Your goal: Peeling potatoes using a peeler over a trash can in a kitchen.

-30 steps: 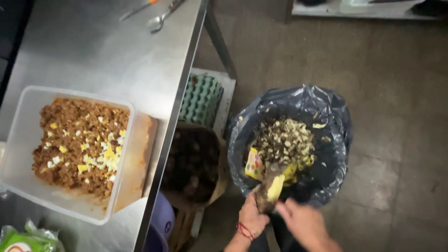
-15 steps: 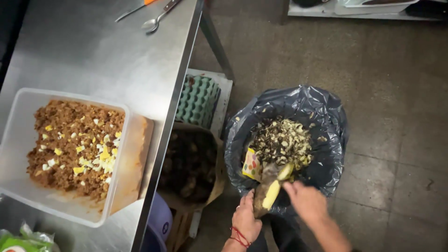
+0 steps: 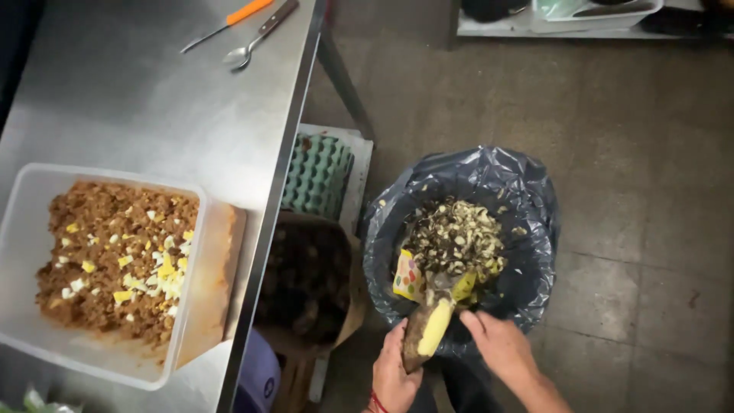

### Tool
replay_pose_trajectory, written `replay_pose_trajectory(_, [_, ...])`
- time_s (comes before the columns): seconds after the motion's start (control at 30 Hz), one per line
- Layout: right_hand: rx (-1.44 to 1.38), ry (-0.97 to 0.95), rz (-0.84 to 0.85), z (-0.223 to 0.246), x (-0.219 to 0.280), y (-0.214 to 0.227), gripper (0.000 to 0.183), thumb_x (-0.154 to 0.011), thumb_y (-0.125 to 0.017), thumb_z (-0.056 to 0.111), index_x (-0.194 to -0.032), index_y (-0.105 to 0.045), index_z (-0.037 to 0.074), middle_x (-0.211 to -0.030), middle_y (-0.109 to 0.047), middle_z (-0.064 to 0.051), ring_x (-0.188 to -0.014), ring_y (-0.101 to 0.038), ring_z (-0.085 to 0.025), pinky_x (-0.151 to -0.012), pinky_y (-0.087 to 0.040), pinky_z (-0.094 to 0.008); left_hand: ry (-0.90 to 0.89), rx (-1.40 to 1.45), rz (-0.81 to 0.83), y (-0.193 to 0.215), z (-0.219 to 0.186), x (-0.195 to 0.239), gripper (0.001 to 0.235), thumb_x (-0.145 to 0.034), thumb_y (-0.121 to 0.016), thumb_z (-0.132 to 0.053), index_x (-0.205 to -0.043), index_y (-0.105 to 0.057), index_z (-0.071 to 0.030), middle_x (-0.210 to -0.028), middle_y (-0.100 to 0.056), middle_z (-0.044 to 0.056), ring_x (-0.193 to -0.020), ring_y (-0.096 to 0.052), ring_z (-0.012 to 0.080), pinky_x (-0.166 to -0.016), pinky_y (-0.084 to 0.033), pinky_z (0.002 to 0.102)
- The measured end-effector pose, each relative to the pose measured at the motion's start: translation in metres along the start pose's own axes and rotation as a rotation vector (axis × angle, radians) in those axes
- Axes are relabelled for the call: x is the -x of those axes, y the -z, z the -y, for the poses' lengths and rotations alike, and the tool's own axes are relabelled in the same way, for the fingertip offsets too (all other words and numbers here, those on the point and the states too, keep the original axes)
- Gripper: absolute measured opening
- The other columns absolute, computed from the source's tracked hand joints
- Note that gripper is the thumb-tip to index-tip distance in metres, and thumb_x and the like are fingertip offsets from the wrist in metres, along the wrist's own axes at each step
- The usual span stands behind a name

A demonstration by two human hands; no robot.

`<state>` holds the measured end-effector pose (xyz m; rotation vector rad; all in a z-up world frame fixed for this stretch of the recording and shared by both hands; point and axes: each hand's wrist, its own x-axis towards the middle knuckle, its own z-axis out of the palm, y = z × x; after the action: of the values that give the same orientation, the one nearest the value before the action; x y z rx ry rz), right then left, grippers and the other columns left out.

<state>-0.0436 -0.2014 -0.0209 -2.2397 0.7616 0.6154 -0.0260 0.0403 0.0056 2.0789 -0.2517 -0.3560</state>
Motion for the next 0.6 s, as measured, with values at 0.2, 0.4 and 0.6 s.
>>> replay_pose_trajectory(0.2, [-0.030,0.007,0.035,-0.017,-0.003,0.008,0.052,-0.093,-0.051,0.060,-0.098,-0.074,0.014,-0.095,-0.076,-0.017,-0.095,-0.070,-0.041,-0.082,-0.056,-0.047,0.143,0.160,0.060,0.003,-0.005,0.007,0.079,-0.073,-0.072,0.006,-0.147,-0.048,-0.006,-0.136,-0.065,0.013,-0.129,-0.067,0.0245,-0.104,-0.051,0.031])
replay_pose_trajectory(0.4, [-0.406,-0.033,0.114,-0.061,-0.042,-0.017,0.056,-0.097,-0.052,0.058,-0.084,-0.074,0.008,-0.074,-0.073,-0.007,-0.069,-0.064,-0.022,-0.066,-0.047,-0.036,0.109,0.424,0.131,-0.019,0.029,0.011,0.086,-0.074,-0.079,0.002,-0.151,-0.041,-0.002,-0.141,-0.061,0.013,-0.134,-0.062,0.0224,-0.111,-0.047,0.035])
replay_pose_trajectory(0.6, [-1.244,-0.197,0.486,0.012,0.007,0.014,0.055,-0.104,-0.041,0.055,-0.081,-0.062,0.009,-0.053,-0.042,0.002,-0.040,-0.028,-0.008,-0.038,-0.019,-0.027,0.287,0.704,0.309,-0.020,0.026,0.009,0.112,-0.067,-0.092,-0.007,-0.157,-0.024,-0.005,-0.147,-0.051,0.010,-0.138,-0.051,0.0212,-0.117,-0.040,0.038])
